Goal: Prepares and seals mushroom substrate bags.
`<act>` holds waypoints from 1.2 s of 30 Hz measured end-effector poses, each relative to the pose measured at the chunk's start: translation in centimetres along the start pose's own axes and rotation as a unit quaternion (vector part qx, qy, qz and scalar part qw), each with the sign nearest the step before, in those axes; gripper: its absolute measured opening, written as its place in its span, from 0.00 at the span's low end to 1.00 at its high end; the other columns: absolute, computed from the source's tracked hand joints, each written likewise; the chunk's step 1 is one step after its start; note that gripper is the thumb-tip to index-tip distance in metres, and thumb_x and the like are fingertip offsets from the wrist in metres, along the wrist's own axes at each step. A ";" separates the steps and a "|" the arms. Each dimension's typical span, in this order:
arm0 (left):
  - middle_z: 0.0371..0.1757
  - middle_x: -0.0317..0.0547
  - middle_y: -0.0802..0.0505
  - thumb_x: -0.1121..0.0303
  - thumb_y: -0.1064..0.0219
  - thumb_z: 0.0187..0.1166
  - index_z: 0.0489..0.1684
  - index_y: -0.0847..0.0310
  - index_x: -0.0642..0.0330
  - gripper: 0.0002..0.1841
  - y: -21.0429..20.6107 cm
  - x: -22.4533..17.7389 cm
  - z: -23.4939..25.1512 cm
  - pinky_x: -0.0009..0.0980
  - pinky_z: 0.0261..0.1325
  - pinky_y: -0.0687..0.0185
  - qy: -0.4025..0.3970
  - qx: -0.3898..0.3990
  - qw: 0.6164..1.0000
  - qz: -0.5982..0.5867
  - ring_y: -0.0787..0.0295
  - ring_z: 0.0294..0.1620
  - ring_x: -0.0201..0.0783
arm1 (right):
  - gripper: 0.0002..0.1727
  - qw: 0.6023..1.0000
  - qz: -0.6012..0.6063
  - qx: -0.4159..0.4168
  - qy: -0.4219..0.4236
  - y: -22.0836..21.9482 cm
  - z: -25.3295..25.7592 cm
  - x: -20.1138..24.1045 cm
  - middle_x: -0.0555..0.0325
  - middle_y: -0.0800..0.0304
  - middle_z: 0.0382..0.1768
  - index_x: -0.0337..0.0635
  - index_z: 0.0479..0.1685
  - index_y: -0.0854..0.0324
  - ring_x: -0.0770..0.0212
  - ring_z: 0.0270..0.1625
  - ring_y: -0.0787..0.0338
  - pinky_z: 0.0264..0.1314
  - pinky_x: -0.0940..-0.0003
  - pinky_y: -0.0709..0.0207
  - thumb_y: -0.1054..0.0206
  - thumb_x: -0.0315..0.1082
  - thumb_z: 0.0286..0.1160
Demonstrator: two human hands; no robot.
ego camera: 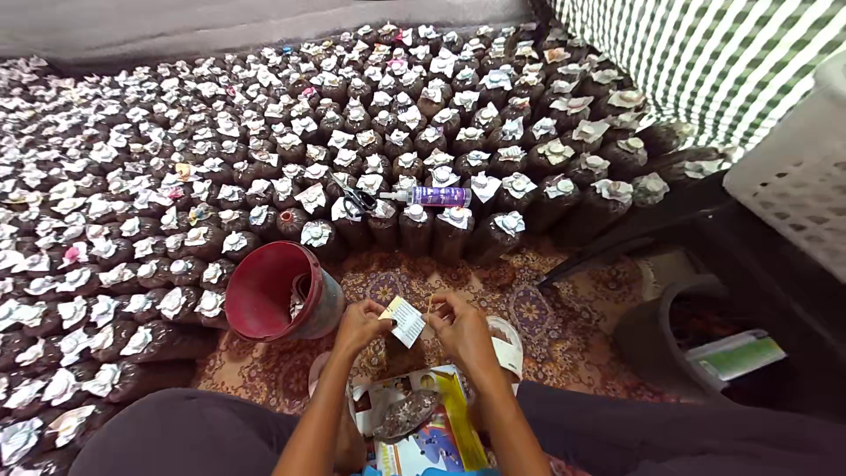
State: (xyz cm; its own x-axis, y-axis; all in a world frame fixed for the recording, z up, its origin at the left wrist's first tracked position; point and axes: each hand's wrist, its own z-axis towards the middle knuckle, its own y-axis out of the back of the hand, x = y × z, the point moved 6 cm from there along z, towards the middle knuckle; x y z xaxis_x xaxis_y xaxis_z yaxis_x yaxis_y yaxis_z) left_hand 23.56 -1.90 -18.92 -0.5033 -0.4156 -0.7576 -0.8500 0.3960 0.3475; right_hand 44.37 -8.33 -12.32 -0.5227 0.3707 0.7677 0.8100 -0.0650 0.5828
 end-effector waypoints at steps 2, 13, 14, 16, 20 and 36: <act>0.29 0.44 0.08 0.70 0.19 0.66 0.48 0.14 0.62 0.15 -1.2 1.6 0.9 0.37 0.39 0.11 -0.001 -0.012 1.000 0.002 0.09 0.29 0.38 | 0.17 0.999 -0.044 0.032 0.005 -1.6 0.1 -0.1 0.57 0.06 0.40 0.49 0.61 0.12 0.55 0.42 0.07 0.52 0.48 0.14 0.24 0.38 0.74; 0.39 0.44 0.06 0.67 0.22 0.70 0.52 0.14 0.60 0.15 -0.9 2.1 0.5 0.37 0.44 0.10 -0.006 -0.029 1.000 -0.009 0.08 0.37 0.37 | 0.16 0.981 -0.168 0.093 0.017 -6.9 0.8 -0.6 0.54 0.06 0.52 0.50 0.63 0.13 0.50 0.55 0.07 0.60 0.45 0.17 0.33 0.40 0.79; 0.42 0.43 0.06 0.67 0.21 0.69 0.52 0.14 0.59 0.16 -0.4 1.2 -0.2 0.39 0.47 0.10 -0.041 -0.089 0.995 0.015 0.07 0.39 0.37 | 0.16 0.982 -0.165 0.085 0.023 -7.0 0.8 -0.7 0.54 0.06 0.51 0.49 0.62 0.13 0.50 0.53 0.07 0.59 0.45 0.17 0.32 0.39 0.79; 0.46 0.43 0.09 0.70 0.22 0.68 0.50 0.12 0.57 0.13 0.0 -1.0 -1.5 0.40 0.48 0.11 -0.151 -0.189 0.967 0.075 0.10 0.42 0.38 | 0.16 0.984 -0.159 0.075 0.029 -7.1 0.9 -1.0 0.55 0.06 0.49 0.49 0.62 0.13 0.51 0.51 0.07 0.58 0.46 0.17 0.32 0.39 0.79; 0.45 0.41 0.07 0.69 0.30 0.76 0.46 0.06 0.53 0.08 -2.1 -2.6 -1.7 0.38 0.52 0.11 -0.210 -0.116 0.956 0.169 0.09 0.43 0.36 | 0.16 0.989 -0.133 0.054 0.032 -7.3 0.9 -1.4 0.52 0.06 0.48 0.45 0.61 0.12 0.50 0.50 0.07 0.58 0.47 0.16 0.32 0.35 0.77; 0.56 0.49 0.11 0.72 0.37 0.79 0.58 0.08 0.54 0.15 -3.2 -1.7 -0.3 0.38 0.62 0.15 -0.180 -0.023 0.969 0.166 0.12 0.55 0.40 | 0.16 0.992 -0.106 0.003 0.073 -7.5 1.0 -2.0 0.50 0.05 0.42 0.40 0.59 0.12 0.50 0.43 0.06 0.52 0.48 0.13 0.29 0.34 0.75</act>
State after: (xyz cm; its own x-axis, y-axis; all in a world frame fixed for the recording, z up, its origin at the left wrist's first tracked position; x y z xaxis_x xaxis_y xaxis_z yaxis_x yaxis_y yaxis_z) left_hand 27.06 -2.69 -18.54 -0.6704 0.0450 -0.7407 -0.6609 0.4176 0.6235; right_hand 39.62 -7.63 -18.52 -0.7147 0.2366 0.6582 0.6785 0.0065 0.7345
